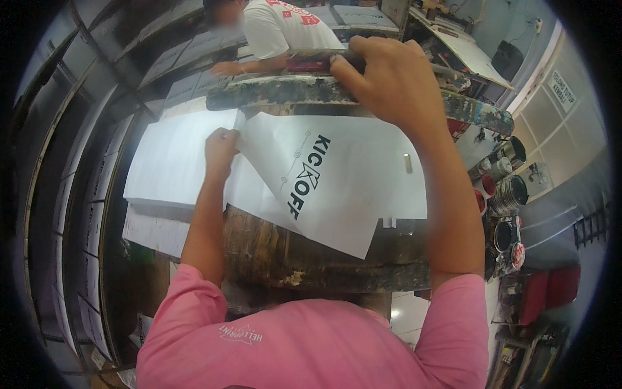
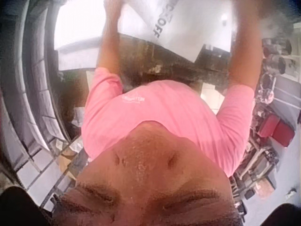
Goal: The person performs a series of screen prints on white bags, using a squeegee to pull black ink across a screen, lifting the screen to reveal the print, and then placing the printed bag aside.
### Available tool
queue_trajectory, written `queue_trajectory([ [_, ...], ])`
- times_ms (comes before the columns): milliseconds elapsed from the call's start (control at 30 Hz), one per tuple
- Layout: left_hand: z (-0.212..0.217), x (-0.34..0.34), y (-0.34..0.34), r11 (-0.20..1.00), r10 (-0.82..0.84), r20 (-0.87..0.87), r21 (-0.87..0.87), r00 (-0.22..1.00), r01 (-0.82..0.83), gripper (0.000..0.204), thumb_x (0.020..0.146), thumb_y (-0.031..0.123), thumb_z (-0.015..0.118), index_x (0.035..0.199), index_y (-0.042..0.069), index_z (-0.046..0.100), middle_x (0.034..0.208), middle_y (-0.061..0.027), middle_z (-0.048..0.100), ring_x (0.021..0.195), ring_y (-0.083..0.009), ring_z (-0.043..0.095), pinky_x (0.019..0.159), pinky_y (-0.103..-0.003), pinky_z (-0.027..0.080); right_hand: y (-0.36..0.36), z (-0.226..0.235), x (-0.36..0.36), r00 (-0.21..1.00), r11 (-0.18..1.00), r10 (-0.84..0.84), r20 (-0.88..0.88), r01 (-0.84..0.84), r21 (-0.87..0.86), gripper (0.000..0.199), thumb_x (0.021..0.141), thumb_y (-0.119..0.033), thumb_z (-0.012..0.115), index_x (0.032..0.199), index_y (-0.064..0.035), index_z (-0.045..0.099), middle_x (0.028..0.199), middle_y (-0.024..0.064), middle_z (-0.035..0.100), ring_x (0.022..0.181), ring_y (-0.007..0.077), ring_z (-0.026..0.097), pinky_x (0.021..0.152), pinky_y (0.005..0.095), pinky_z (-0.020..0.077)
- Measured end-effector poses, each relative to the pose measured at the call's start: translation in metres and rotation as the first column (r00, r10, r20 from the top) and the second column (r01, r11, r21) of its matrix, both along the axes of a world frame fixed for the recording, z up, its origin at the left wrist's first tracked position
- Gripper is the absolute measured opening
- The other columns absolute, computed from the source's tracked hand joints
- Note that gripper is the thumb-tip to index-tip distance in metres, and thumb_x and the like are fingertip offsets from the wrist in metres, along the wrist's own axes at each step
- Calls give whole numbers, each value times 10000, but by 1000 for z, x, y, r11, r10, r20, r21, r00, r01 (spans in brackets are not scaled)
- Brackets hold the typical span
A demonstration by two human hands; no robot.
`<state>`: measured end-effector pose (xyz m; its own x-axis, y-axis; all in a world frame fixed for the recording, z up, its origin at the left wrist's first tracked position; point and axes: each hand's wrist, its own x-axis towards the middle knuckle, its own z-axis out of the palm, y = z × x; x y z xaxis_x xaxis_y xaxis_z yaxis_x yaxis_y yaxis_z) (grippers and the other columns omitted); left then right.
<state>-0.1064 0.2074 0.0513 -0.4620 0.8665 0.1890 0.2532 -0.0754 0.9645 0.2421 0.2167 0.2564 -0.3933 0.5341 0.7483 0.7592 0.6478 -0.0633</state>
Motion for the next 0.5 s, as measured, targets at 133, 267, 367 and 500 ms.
queue_trajectory([
  [133, 1, -44, -10, 992, 58, 270, 88, 961, -85, 179, 933, 135, 682, 968, -40, 679, 832, -72, 666, 697, -165, 640, 592, -300, 538, -6, 3, -1, 1000, 998, -13, 21, 15, -64, 403, 906, -369, 624, 918, 27, 700, 826, 217, 677, 798, 417, 639, 804, 483, 471],
  [267, -3, -114, -35, 992, 93, 410, 35, 907, -117, 123, 925, 105, 685, 968, -8, 669, 886, -69, 672, 725, -178, 659, 603, -289, 546, -4, -4, 1, 1000, 1000, -15, 5, 15, -5, 445, 898, -413, 597, 829, 18, 679, 756, 201, 649, 765, 391, 637, 793, 483, 455],
  [367, -12, -188, -41, 980, 197, 554, -86, 809, -180, 150, 906, 131, 710, 939, -8, 663, 920, -86, 679, 758, -174, 685, 583, -255, 537, 0, -7, -1, 1000, 999, -19, -23, 21, 47, 454, 896, -421, 578, 814, 14, 677, 743, 195, 643, 750, 390, 633, 789, 482, 455],
  [500, -59, -296, -34, 965, 257, 557, -184, 790, -184, 217, 907, 157, 715, 997, -40, 693, 920, -109, 726, 796, -185, 712, 625, -281, 577, -3, -2, -5, 999, 999, -44, 6, 43, 23, 464, 893, -427, 558, 799, 11, 681, 742, 195, 645, 741, 390, 633, 808, 477, 472],
])
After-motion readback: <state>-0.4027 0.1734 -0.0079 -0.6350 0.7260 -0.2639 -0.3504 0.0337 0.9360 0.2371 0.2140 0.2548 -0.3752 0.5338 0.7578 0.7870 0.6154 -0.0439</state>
